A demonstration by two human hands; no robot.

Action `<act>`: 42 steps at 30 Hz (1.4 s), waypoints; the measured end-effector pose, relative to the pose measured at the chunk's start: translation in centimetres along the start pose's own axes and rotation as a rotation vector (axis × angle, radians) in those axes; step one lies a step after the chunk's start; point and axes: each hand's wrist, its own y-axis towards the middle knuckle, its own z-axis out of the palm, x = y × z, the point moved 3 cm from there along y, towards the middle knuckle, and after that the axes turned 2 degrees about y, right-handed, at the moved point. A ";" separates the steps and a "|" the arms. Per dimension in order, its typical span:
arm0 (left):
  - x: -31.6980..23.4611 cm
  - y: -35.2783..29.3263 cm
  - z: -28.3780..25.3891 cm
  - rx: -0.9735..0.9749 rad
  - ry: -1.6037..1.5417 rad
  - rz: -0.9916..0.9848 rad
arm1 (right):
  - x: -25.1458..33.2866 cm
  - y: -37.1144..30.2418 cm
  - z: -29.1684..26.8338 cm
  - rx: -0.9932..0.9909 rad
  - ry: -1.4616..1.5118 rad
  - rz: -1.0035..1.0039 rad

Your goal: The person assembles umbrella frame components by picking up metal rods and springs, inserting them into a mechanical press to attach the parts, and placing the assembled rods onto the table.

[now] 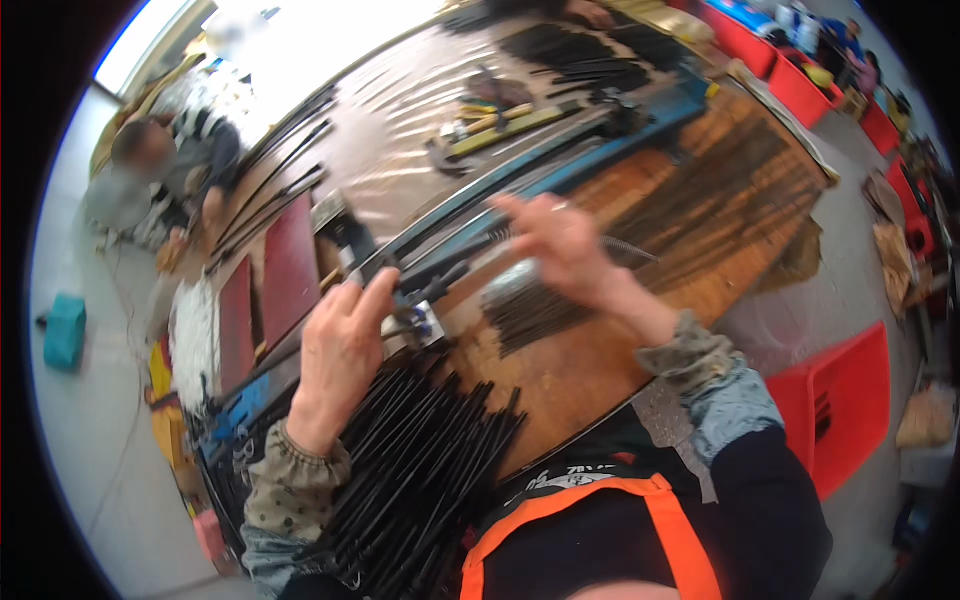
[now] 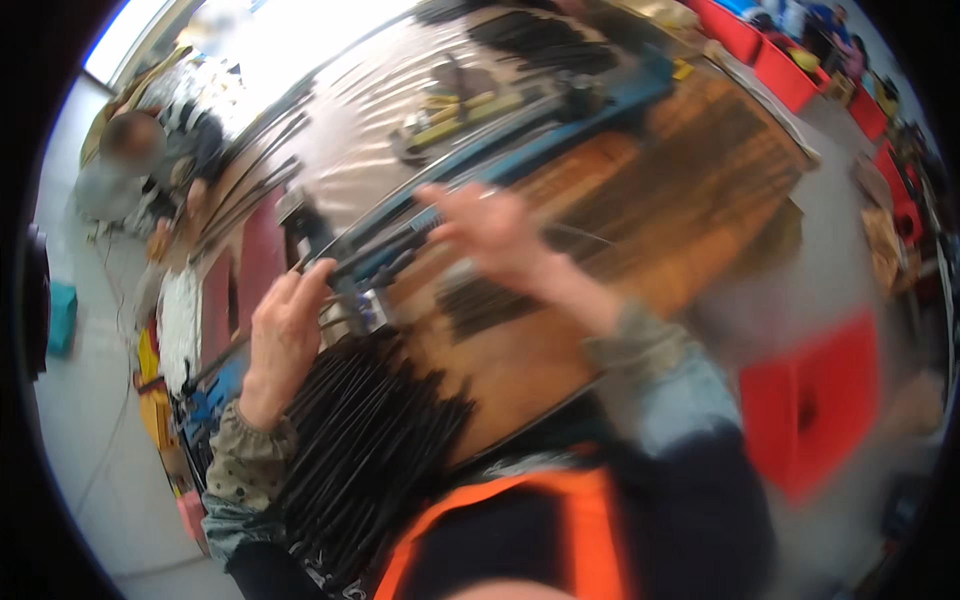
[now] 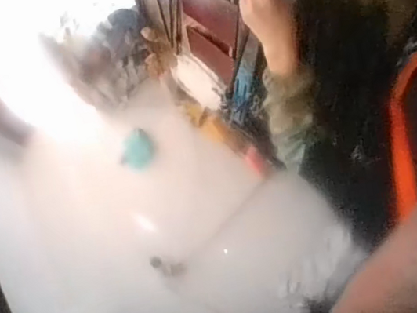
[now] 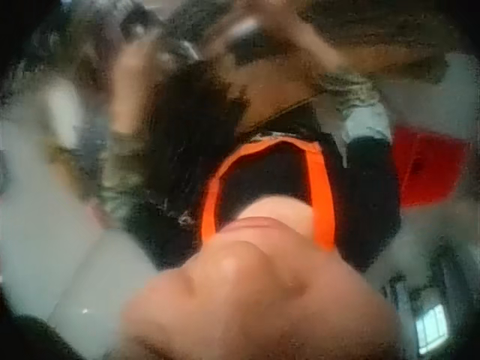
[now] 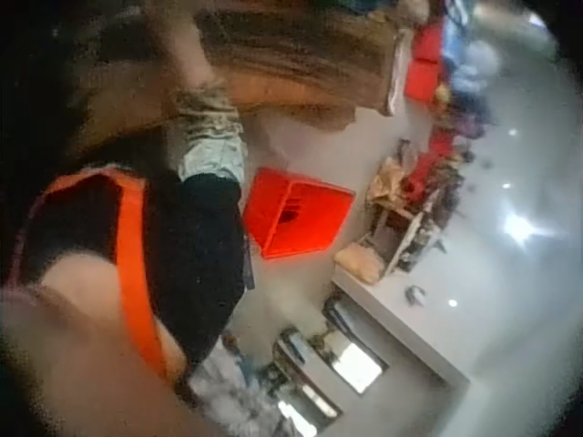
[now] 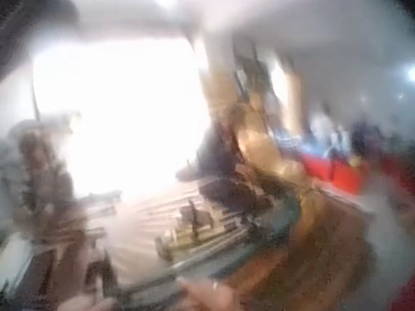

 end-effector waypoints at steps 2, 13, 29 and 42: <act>3.9 -2.1 -2.1 -0.127 0.002 -0.076 | -2.0 0.1 -1.4 0.045 -0.225 -0.048; 10.7 -9.8 -9.2 -0.272 0.050 -0.572 | 2.3 10.1 14.5 0.387 0.496 0.098; 13.8 -18.7 -7.2 -0.256 0.071 -0.628 | 3.4 10.0 19.6 0.442 -0.318 -0.382; 11.9 -5.0 6.5 -0.043 -0.036 -0.317 | -16.2 3.7 -2.3 0.290 -0.739 -0.140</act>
